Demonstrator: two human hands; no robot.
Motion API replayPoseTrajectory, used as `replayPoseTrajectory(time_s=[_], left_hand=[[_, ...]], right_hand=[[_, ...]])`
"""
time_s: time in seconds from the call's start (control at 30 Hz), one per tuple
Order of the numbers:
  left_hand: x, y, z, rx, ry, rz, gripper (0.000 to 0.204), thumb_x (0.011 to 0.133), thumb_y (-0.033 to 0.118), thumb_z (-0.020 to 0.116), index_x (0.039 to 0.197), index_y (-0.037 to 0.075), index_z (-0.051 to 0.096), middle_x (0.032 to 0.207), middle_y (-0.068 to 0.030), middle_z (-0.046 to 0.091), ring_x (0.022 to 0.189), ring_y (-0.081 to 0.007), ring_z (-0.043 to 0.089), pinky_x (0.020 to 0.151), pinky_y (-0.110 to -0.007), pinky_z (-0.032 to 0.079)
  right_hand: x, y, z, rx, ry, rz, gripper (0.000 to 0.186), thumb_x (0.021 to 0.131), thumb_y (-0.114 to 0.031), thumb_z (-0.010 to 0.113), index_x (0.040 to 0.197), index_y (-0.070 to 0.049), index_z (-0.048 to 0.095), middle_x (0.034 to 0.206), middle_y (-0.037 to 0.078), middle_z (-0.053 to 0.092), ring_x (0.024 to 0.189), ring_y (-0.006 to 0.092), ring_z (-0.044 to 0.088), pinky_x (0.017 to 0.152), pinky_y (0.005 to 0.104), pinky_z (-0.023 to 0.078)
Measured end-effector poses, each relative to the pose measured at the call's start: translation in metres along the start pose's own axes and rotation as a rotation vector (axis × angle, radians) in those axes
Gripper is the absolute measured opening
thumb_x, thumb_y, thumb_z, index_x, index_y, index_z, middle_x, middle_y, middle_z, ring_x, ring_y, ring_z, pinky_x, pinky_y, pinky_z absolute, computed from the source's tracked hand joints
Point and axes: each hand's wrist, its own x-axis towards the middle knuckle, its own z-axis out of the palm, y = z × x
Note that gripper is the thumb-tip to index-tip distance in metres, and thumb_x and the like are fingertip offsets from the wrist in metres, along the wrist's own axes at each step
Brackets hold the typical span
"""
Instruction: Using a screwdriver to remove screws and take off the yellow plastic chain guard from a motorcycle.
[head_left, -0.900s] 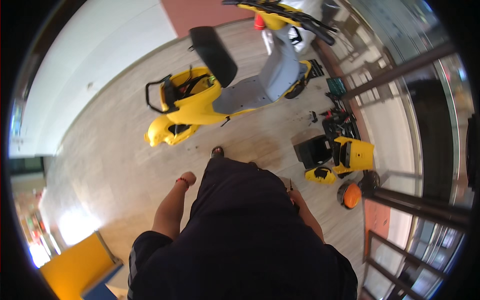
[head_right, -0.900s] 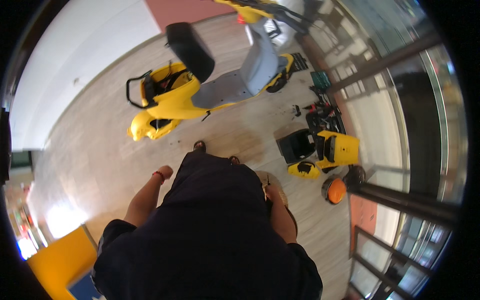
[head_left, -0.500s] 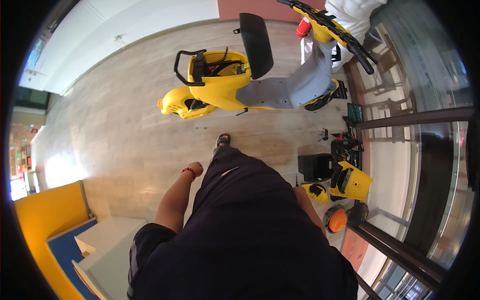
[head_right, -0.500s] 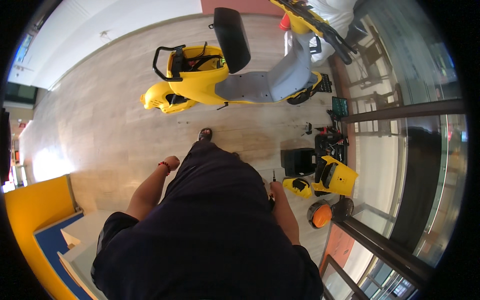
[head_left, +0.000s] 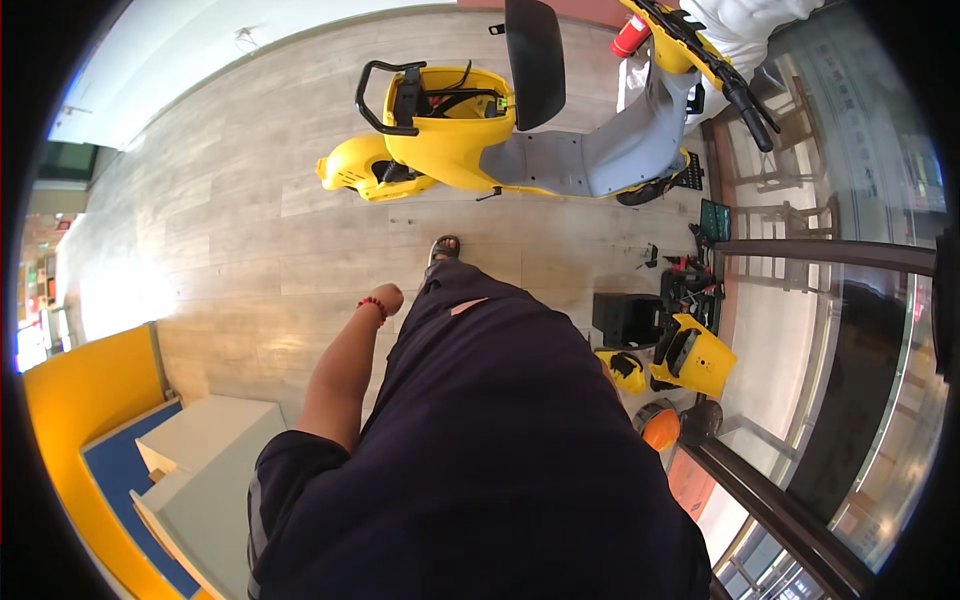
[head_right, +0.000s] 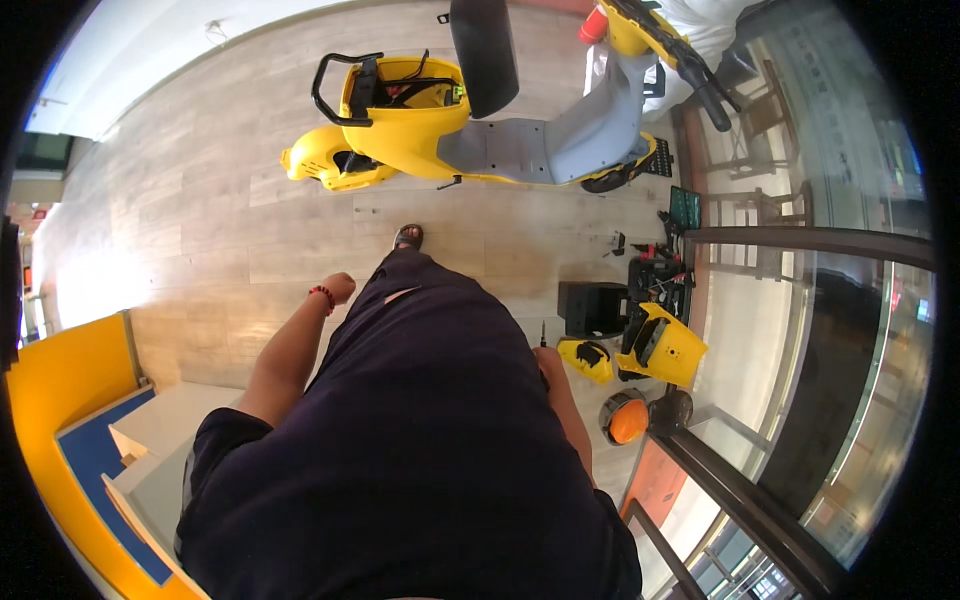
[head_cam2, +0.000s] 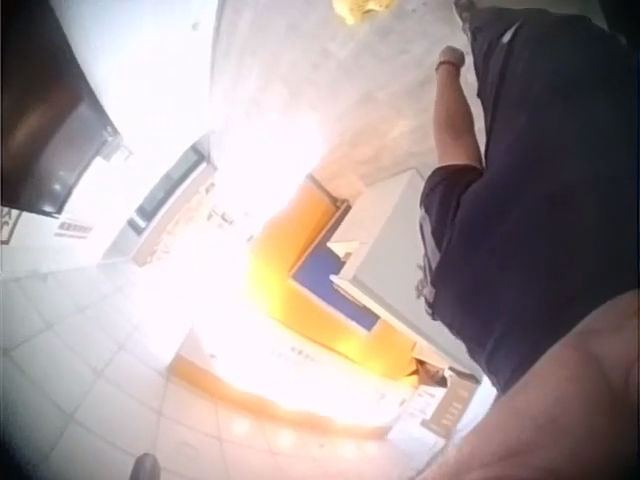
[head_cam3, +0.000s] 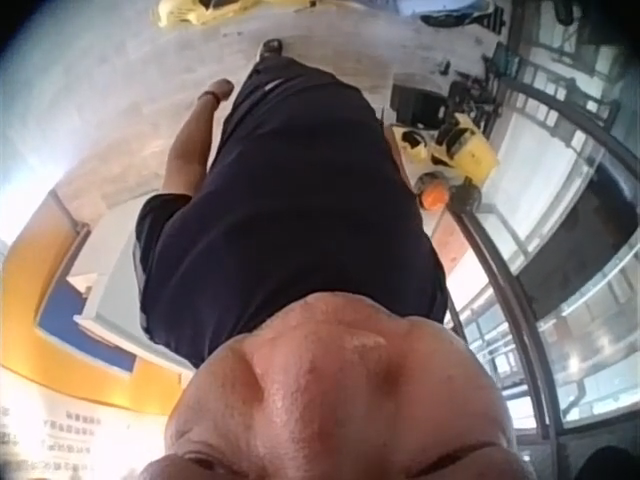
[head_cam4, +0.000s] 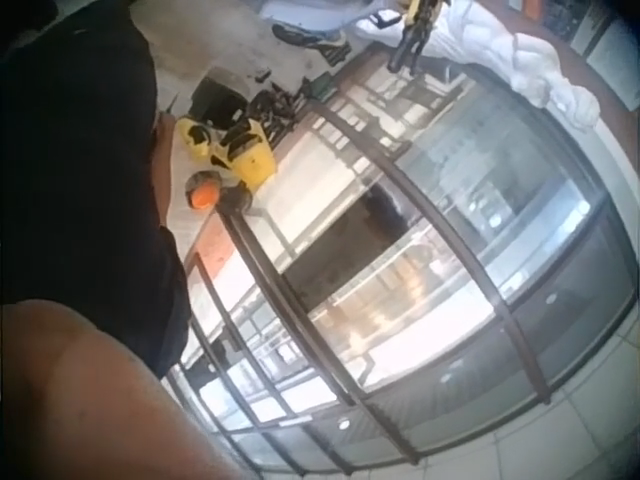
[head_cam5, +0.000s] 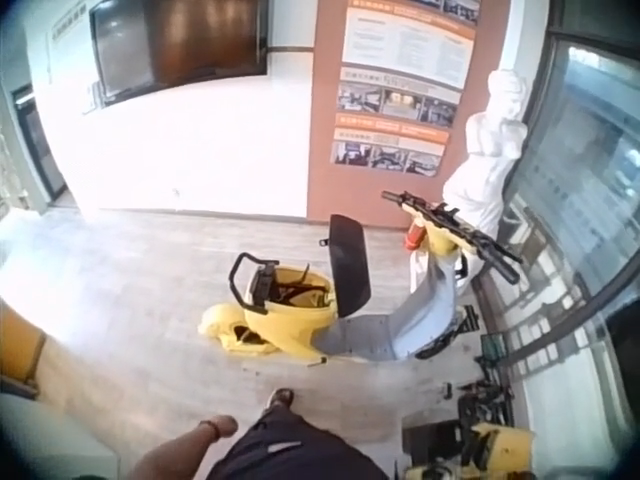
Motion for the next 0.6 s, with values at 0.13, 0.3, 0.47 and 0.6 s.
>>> replayPoseTrajectory(time_s=[0.13,0.3,0.47,0.6], left_hand=[[0.009,0.001,-0.012,0.052,0.026,0.004,0.034,0.079,0.022,0.044,0.091,0.001,0.067,0.093,-0.0216,0.064,0.091,-0.0354,0.061,0.082,-0.04,0.048],[0.004,-0.007,-0.013,0.065,0.028,0.031,0.032,0.078,0.021,0.043,0.085,0.0,0.066,0.09,-0.0223,0.064,0.089,-0.0369,0.061,0.081,-0.042,0.047],[-0.017,-0.017,0.001,0.083,-0.012,-0.059,0.032,0.08,0.019,0.043,0.086,-0.002,0.066,0.092,-0.0231,0.064,0.091,-0.0379,0.061,0.083,-0.043,0.047],[-0.044,-0.035,0.016,0.054,-0.063,-0.091,0.032,0.08,0.02,0.043,0.089,-0.001,0.066,0.093,-0.023,0.064,0.091,-0.0372,0.061,0.082,-0.042,0.047]], right_hand=[[0.02,0.015,0.044,0.051,-0.01,-0.006,0.026,0.075,-0.02,0.057,0.086,0.002,0.065,0.085,0.025,0.062,0.083,0.0358,0.062,0.068,0.0429,0.048],[0.007,0.021,0.067,0.114,-0.028,0.021,0.027,0.076,-0.022,0.055,0.085,0.002,0.065,0.086,0.025,0.062,0.083,0.0361,0.062,0.069,0.0434,0.047],[-0.011,-0.004,0.049,0.069,-0.043,0.009,0.028,0.075,-0.021,0.057,0.087,0.003,0.065,0.085,0.024,0.063,0.08,0.0354,0.063,0.068,0.0431,0.047],[-0.041,-0.06,-0.011,0.178,-0.09,0.052,0.026,0.072,-0.017,0.061,0.086,0.004,0.063,0.073,0.019,0.061,0.063,0.0309,0.06,0.058,0.0421,0.045]])
